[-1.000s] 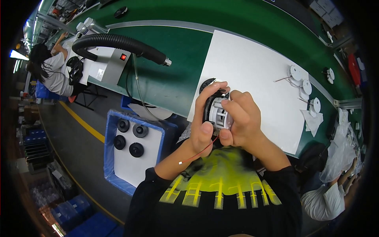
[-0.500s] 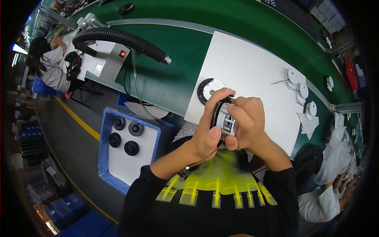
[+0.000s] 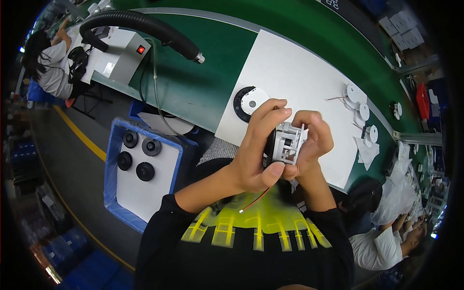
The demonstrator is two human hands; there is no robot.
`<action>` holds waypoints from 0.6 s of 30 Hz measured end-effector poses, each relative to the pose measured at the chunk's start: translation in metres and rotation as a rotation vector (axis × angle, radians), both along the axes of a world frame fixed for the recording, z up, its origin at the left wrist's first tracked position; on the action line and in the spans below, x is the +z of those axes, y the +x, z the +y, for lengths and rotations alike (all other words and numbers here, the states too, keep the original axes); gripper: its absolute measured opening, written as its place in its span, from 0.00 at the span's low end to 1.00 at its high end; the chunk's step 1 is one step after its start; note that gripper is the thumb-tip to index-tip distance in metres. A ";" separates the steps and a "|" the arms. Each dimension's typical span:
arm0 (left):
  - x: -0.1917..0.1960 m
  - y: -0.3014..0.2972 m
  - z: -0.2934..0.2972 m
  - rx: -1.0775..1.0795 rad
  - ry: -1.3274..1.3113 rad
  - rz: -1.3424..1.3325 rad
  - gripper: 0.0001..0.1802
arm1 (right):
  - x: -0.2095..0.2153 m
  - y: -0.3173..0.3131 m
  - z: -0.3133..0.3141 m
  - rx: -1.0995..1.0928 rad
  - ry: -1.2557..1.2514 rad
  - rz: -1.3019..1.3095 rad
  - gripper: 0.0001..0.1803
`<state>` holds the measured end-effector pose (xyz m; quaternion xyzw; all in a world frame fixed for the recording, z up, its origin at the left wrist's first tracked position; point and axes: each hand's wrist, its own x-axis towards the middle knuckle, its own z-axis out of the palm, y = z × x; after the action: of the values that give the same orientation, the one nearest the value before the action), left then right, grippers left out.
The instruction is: The person assembles small electronic fans by hand, combining fan components, housings, and electronic components.
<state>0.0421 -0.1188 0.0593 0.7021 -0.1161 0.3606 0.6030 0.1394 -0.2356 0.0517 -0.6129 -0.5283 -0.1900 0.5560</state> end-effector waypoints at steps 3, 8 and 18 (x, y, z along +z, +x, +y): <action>-0.001 -0.003 -0.002 0.004 -0.020 0.002 0.41 | 0.003 -0.003 0.003 0.064 0.022 0.039 0.43; -0.001 -0.001 0.005 0.041 -0.028 0.049 0.40 | 0.005 -0.003 0.000 0.003 -0.063 0.034 0.34; -0.006 0.001 -0.011 0.076 -0.665 0.127 0.41 | -0.004 -0.008 -0.018 -0.140 0.294 0.517 0.37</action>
<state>0.0426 -0.1299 0.0530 0.4919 0.0720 0.3562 0.7912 0.1317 -0.2538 0.0473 -0.5888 -0.2929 -0.1400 0.7403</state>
